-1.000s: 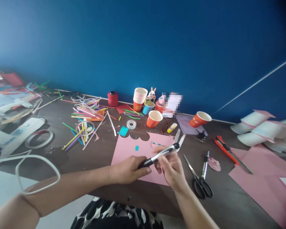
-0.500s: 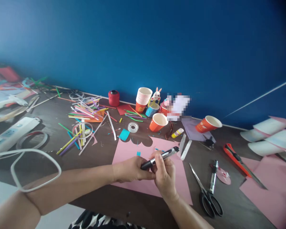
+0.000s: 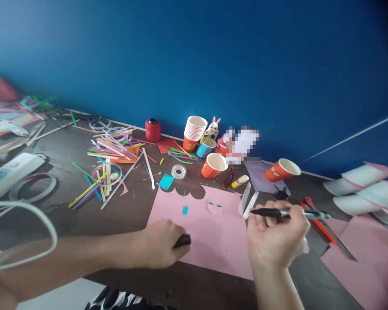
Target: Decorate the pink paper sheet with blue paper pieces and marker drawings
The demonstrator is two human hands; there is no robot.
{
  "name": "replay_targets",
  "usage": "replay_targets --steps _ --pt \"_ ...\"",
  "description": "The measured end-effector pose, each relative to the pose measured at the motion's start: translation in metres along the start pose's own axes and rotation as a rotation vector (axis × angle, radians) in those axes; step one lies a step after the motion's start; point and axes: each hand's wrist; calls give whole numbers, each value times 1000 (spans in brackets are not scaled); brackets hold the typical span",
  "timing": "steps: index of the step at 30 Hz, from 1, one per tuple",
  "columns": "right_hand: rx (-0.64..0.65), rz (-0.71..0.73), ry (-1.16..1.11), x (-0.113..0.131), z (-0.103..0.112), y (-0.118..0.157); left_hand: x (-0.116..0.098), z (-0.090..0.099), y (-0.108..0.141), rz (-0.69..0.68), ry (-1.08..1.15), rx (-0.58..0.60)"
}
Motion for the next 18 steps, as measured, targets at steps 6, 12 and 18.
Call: replay_targets --steps 6,12,18 --pt "92 -37 -199 -17 -31 5 -2 -9 11 -260 -380 -60" --pt "231 -23 -124 -33 -43 12 8 -27 5 -307 -491 -171" --pt "253 1 15 -45 -48 13 18 -38 5 -282 -568 -269"
Point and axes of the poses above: each hand's wrist, its own y-axis away from the middle knuckle, its own z-axis out of the back of the hand, x = y × z, and after that the axes turned 5 degrees about -x, right-handed
